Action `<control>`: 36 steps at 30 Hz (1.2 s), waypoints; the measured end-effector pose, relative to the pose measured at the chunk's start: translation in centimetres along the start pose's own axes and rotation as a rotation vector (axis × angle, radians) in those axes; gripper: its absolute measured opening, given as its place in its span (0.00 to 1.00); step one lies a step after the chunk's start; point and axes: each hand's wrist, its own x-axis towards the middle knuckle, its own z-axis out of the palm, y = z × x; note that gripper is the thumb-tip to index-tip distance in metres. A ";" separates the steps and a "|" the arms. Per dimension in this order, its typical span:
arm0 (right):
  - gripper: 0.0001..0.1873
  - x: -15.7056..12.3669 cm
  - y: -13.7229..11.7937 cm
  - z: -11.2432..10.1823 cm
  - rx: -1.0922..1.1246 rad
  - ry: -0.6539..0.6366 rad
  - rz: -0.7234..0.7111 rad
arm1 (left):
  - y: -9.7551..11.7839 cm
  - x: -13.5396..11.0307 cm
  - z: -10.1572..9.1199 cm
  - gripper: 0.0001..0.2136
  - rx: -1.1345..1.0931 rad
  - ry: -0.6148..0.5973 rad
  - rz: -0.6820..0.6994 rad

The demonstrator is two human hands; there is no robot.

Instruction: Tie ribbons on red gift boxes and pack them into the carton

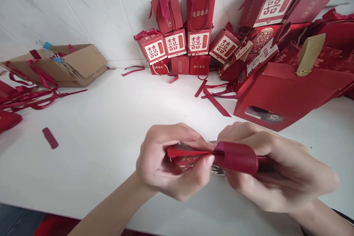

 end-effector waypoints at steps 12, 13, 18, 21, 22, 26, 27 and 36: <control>0.07 -0.4 0.7 0.0 -0.088 0.016 0.119 | -1.0 -0.1 0.3 0.10 -0.073 0.030 0.052; 0.06 -0.3 0.8 0.0 -0.107 0.015 0.143 | -1.1 0.0 0.3 0.09 -0.068 0.035 0.046; 0.05 0.3 1.5 -0.4 -0.145 0.019 0.267 | -1.5 0.8 -0.1 0.06 -0.025 -0.001 -0.167; 0.14 0.5 2.6 -0.8 -0.071 0.013 0.366 | -2.1 1.1 -0.2 0.09 -0.097 -0.036 -0.370; 0.23 0.5 3.1 -1.0 -0.016 -0.007 0.423 | -2.4 1.2 -0.2 0.10 -0.142 -0.036 -0.429; 0.32 0.7 5.0 -2.3 0.229 -0.226 0.743 | -3.4 1.6 -0.5 0.14 -0.335 -0.120 -0.646; 0.27 0.7 5.4 -2.6 0.264 -0.293 0.805 | -3.7 1.7 -0.6 0.16 -0.364 -0.147 -0.688; 0.21 0.3 8.2 -2.6 0.386 -0.157 1.169 | -5.9 2.7 -1.4 0.21 -0.481 -0.144 -1.012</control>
